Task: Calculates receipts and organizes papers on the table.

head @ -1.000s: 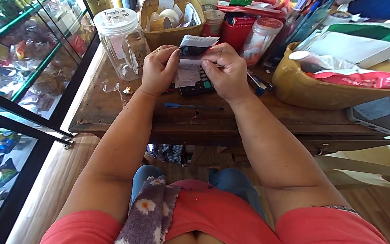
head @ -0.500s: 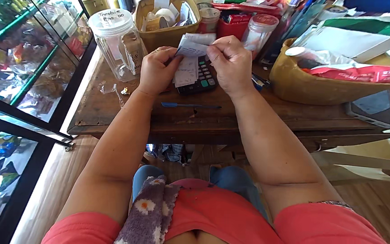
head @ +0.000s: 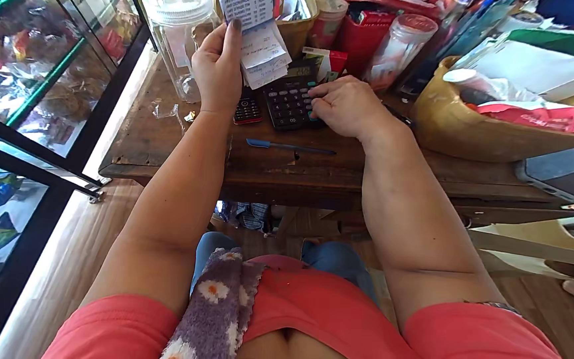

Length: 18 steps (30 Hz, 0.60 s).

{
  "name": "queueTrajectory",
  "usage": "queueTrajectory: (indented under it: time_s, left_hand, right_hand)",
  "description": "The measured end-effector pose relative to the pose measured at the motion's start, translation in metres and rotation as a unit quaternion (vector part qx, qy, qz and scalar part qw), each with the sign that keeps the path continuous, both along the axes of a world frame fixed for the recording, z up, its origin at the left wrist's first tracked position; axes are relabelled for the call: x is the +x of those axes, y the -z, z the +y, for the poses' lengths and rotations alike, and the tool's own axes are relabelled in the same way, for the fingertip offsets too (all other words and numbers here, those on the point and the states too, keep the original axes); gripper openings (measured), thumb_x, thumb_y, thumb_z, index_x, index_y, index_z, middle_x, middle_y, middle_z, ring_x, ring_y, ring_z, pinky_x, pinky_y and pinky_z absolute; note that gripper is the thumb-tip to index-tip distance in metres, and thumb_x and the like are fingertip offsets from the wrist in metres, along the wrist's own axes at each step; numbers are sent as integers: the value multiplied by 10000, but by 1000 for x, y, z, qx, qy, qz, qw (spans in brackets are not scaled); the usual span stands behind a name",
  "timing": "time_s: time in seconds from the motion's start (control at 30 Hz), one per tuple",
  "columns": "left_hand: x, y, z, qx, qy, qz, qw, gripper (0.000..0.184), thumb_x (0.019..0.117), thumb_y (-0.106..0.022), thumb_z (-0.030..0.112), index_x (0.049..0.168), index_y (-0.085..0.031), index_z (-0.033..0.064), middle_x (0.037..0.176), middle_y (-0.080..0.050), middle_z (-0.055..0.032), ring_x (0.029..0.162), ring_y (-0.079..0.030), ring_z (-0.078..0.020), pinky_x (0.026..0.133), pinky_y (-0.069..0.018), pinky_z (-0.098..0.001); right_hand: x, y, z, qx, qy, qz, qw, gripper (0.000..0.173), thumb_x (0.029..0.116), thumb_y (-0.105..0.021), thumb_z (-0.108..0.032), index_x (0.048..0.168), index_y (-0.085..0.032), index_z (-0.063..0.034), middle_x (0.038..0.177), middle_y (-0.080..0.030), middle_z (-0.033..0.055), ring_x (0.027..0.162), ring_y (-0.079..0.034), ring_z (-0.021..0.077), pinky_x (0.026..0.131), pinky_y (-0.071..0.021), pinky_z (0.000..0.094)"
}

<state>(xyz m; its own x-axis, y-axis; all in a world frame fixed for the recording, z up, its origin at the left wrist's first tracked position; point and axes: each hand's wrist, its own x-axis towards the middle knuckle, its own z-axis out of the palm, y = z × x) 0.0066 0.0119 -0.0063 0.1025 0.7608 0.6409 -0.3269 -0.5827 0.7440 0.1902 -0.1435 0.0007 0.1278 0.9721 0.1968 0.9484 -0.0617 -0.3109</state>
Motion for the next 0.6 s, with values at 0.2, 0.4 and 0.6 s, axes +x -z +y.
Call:
queueTrajectory:
  time_s: [0.2,0.4,0.6]
  left_hand:
    - [1,-2,-4,-5,6,-1,1000,228,1052,-529,122,975,-703,-3,823,-726,-37,774,-726,-113,764,-626,-329]
    - [1,-2,-5,11,14,8,1000,233,1054,-525,116,942,-704,16,801,-719,-21,760,-719,-98,753,-621,-319]
    - [-1,-4,-11,15,15,26,999,231,1062,-511,120,974,-699,16,813,-720,-3,758,-714,-77,752,-617,-301]
  right_hand:
    - [-3,9,4,85,-31,20,996,436,1070,-444,-264,978,-803,-33,1376,-653,132,1329,-549,354,1116,-359,578]
    - [-10,16,12,87,-35,14,995,463,1079,-424,-312,1019,-796,-42,1431,-610,142,1361,-515,367,1088,-334,639]
    - [-24,15,15,23,-34,4,999,479,1105,-360,-352,1226,-749,-101,1584,-460,106,1473,-380,365,1128,-248,675]
